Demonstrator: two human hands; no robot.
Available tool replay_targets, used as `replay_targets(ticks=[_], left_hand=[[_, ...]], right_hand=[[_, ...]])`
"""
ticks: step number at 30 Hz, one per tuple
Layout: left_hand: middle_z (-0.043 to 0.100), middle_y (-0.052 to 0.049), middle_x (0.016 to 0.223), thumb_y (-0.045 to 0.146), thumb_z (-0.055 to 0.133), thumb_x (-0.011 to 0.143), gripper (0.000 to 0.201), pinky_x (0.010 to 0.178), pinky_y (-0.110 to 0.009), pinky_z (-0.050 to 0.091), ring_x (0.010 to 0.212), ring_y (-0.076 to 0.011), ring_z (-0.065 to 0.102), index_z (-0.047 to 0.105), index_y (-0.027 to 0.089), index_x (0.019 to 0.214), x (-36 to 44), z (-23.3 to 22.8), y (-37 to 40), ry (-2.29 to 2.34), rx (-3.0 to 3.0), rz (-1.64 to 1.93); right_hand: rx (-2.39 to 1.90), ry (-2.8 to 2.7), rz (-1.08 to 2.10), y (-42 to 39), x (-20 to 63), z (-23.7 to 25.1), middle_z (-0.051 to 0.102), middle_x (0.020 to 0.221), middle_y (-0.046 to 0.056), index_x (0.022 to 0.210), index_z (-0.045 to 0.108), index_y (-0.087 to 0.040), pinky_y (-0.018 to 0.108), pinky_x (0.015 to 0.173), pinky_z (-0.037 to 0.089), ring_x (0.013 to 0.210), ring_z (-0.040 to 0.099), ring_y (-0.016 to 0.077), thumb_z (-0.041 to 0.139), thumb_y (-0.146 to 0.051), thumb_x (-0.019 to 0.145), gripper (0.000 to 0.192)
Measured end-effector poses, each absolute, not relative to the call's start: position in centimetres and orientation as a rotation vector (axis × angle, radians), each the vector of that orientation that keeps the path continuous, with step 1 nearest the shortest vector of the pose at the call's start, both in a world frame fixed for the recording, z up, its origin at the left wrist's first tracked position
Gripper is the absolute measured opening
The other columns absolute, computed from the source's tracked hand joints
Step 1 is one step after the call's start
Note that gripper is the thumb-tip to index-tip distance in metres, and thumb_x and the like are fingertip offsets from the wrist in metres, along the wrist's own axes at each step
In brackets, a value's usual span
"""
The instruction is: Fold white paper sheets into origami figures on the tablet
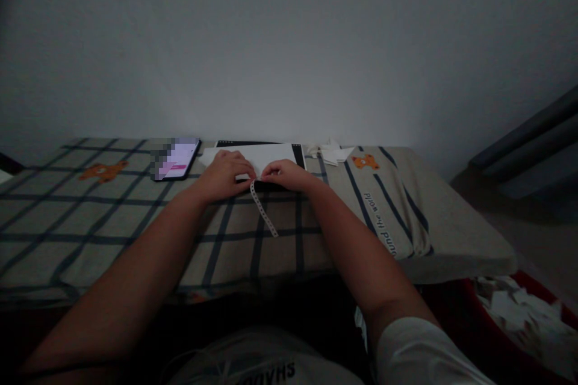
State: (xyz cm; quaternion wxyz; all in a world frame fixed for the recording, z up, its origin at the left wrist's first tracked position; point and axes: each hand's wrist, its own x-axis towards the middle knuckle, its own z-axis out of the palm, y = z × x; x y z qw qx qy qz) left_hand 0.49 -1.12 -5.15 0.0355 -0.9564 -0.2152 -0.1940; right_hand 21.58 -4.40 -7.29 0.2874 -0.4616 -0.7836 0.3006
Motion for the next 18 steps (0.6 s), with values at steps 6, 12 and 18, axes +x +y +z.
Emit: replay_targets(ticks=[6,12,18], left_hand=[[0.069,-0.004,0.086,0.032,0.052,0.083,0.017,0.079,-0.041,0.025,0.09,-0.0229,0.051,0.067,0.023,0.085,0.75,-5.38,-1.17,-0.645,-2.895,-0.574],[0.069,-0.005,0.088,0.032,0.05,0.084,0.02,0.079,-0.041,0.026,0.09,-0.0233,0.051,0.067,0.022,0.086,0.78,-5.46,-1.11,-0.663,-2.921,-0.58],[0.069,-0.006,0.088,0.03,0.049,0.083,0.02,0.079,-0.041,0.027,0.09,-0.0239,0.051,0.067,0.022,0.085,0.83,-5.46,-1.18,-0.665,-2.946,-0.58]], right_hand=[[-1.234,-2.07,0.773,-4.11,21.3,-7.72,0.065,0.081,0.004,0.083,0.066,-0.013,0.025,0.068,0.04,0.073,0.055,0.012,0.059,-0.033,0.079,0.022],[-1.232,-2.061,0.782,-4.12,21.27,-7.63,0.065,0.082,0.005,0.084,0.066,-0.014,0.026,0.069,0.04,0.075,0.056,0.0125,0.061,-0.035,0.077,0.023],[-1.207,-2.141,0.691,-4.21,20.97,-7.69,0.064,0.083,0.004,0.084,0.065,-0.013,0.026,0.07,0.039,0.076,0.054,0.0124,0.057,-0.035,0.081,0.024]])
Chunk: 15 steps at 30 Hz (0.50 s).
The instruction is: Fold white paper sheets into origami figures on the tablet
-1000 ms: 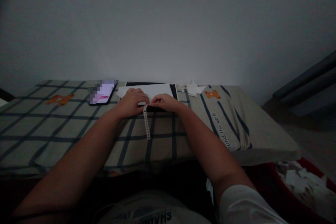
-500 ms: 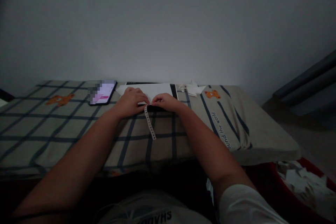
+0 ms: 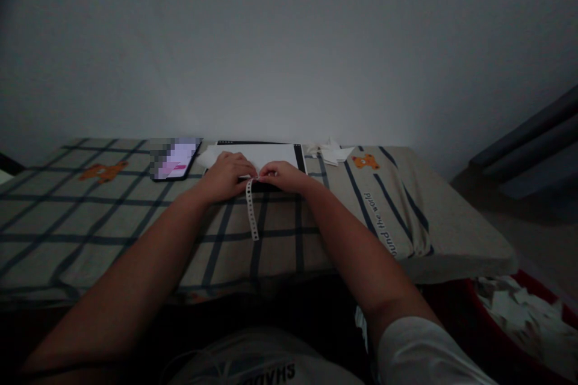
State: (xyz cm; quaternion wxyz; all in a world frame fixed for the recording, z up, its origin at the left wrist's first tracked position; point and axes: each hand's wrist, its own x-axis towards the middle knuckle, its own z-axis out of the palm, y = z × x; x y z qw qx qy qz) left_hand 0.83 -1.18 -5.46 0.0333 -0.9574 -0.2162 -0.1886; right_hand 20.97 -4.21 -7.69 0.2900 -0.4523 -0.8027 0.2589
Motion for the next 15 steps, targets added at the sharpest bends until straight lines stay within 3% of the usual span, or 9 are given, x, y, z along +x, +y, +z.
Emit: replay_targets(ticks=[15], left_hand=[[0.069,-0.006,0.089,0.033,0.052,0.082,0.02,0.079,-0.042,0.027,0.092,-0.0247,0.051,0.067,0.022,0.086,0.82,-5.37,-1.16,-0.692,-2.914,-0.579]], right_hand=[[-1.259,-2.067,0.751,-4.27,21.21,-7.39,0.066,0.08,0.005,0.083,0.067,-0.012,0.025,0.068,0.04,0.072,0.056,0.0126,0.06,-0.035,0.078,0.025]])
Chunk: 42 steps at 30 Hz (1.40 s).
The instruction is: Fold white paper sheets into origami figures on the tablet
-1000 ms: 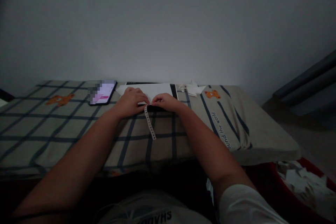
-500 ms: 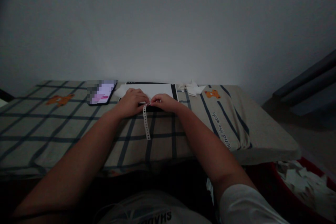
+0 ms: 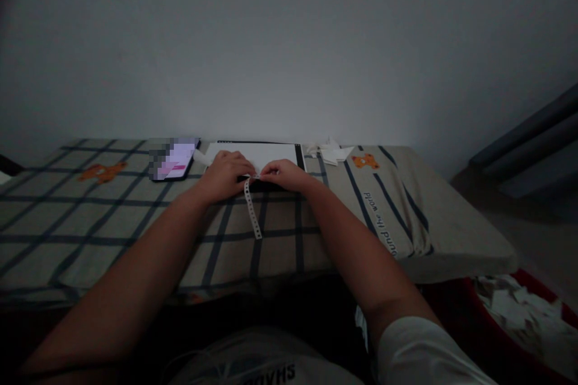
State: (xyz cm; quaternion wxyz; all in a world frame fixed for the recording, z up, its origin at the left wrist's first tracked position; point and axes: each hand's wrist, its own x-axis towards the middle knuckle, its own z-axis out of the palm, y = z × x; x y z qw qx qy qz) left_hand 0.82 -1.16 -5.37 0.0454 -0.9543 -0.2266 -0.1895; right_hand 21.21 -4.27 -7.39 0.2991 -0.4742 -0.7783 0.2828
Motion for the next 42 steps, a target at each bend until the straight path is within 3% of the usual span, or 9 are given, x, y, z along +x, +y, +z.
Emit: replay_targets(ticks=[42], left_hand=[[0.068,-0.005,0.084,0.031,0.049,0.083,0.019,0.079,-0.041,0.029,0.089,-0.0242,0.051,0.066,0.022,0.081,0.97,-5.29,-1.56,-0.725,-2.928,-0.605]], right_hand=[[-1.228,-2.11,0.702,-4.33,20.99,-7.43,0.062,0.079,0.003,0.085,0.066,-0.012,0.025,0.067,0.039,0.07,0.052,0.0115,0.058,-0.035,0.079,0.025]])
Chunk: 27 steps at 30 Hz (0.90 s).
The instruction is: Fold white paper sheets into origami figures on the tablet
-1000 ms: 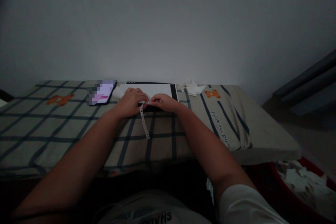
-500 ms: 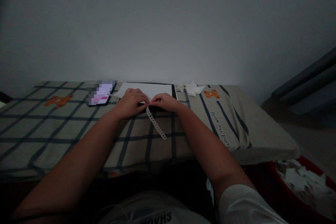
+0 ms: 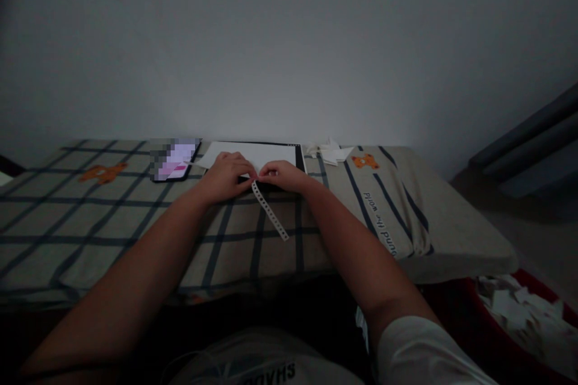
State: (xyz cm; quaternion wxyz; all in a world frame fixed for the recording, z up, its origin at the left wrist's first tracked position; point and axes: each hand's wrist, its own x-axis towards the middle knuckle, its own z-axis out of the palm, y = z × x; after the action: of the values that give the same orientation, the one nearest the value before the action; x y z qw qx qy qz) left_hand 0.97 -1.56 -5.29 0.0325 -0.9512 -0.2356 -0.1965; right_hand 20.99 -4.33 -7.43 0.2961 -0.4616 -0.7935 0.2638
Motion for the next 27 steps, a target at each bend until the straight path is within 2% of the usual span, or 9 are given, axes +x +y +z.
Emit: replay_targets(ticks=[7,27], left_hand=[[0.068,-0.005,0.085,0.031,0.053,0.081,0.016,0.079,-0.04,0.028,0.09,-0.0238,0.05,0.066,0.022,0.082,0.9,-5.5,-1.2,-0.717,-2.923,-0.616],[0.068,-0.004,0.083,0.031,0.055,0.08,0.014,0.08,-0.039,0.027,0.09,-0.0225,0.051,0.066,0.022,0.081,1.1,-5.5,-1.3,-0.723,-2.918,-0.598]], right_hand=[[-1.224,-2.084,0.777,-3.8,21.7,-8.0,0.065,0.078,0.004,0.084,0.067,-0.013,0.025,0.068,0.041,0.071,0.056,0.0126,0.059,-0.036,0.079,0.025],[-1.154,-2.1,0.745,-3.5,21.3,-8.5,0.064,0.081,0.004,0.083,0.065,-0.014,0.026,0.07,0.041,0.075,0.055,0.0125,0.059,-0.035,0.08,0.022]])
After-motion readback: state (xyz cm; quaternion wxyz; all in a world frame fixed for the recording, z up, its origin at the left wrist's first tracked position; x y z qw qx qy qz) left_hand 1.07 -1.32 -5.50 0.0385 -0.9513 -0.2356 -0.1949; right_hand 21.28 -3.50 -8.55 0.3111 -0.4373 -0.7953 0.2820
